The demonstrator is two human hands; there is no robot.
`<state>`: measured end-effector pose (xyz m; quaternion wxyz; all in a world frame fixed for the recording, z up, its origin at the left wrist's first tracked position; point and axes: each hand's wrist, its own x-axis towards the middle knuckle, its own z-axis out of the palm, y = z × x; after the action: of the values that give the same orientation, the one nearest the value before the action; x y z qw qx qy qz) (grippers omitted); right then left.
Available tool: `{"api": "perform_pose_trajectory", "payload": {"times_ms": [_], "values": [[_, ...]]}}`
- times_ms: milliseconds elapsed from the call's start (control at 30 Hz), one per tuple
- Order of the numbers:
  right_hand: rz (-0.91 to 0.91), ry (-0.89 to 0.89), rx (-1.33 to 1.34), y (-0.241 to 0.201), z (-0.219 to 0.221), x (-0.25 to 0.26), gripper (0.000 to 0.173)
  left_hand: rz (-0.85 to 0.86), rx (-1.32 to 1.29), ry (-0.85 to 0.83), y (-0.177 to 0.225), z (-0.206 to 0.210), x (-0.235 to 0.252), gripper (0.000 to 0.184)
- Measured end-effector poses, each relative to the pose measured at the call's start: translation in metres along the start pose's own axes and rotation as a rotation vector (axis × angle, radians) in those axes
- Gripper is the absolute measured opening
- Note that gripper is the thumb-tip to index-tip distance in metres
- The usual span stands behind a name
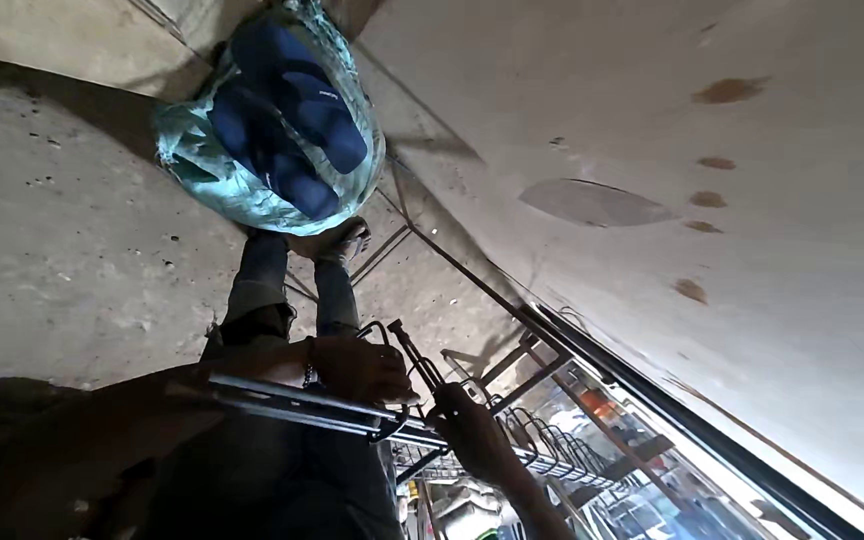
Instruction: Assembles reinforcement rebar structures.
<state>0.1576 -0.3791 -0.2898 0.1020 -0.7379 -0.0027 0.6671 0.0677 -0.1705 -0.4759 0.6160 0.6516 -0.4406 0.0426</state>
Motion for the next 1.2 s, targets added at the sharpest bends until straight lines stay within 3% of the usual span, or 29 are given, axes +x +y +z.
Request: {"api": "perform_pose_trajectory", "payload": {"times_ms": [200,367,467,567,667,767,833,967,1100,1200], "values": [[-0.029,-0.04,0.047,0.005,-0.005,0.008,0.039,-0.061,-0.074,-0.013,0.004,-0.002,0.005,0.039],[0.018,0.129,-0.017,0.004,-0.025,-0.018,0.04,-0.126,-0.071,0.039,0.002,0.005,-0.004,0.041],[-0.09,0.258,-0.313,0.014,-0.05,-0.045,0.034,-0.122,-0.073,0.071,0.0,0.009,-0.004,0.036],[-0.342,0.334,-0.751,0.025,-0.079,-0.062,0.024,-0.103,-0.085,0.181,-0.003,0.022,-0.004,0.032],[-0.505,0.252,-1.054,0.021,-0.11,-0.069,0.017,-0.137,-0.15,0.257,-0.003,0.033,-0.003,0.033],[-0.644,0.149,-1.204,0.009,-0.131,-0.062,0.029,-0.156,-0.168,0.32,-0.003,0.046,-0.005,0.035],[-0.723,0.108,-1.244,-0.001,-0.139,-0.051,0.037,-0.158,-0.19,0.368,-0.003,0.053,-0.006,0.037],[-0.813,0.04,-1.297,-0.011,-0.145,-0.031,0.027,-0.172,-0.241,0.379,-0.004,0.051,-0.002,0.038],[-0.833,-0.007,-1.232,-0.014,-0.149,-0.017,0.027,-0.155,-0.193,0.384,-0.005,0.051,-0.001,0.042],[-0.827,-0.077,-1.216,-0.021,-0.153,-0.009,0.025,-0.145,-0.185,0.389,-0.006,0.051,-0.002,0.034]]}}
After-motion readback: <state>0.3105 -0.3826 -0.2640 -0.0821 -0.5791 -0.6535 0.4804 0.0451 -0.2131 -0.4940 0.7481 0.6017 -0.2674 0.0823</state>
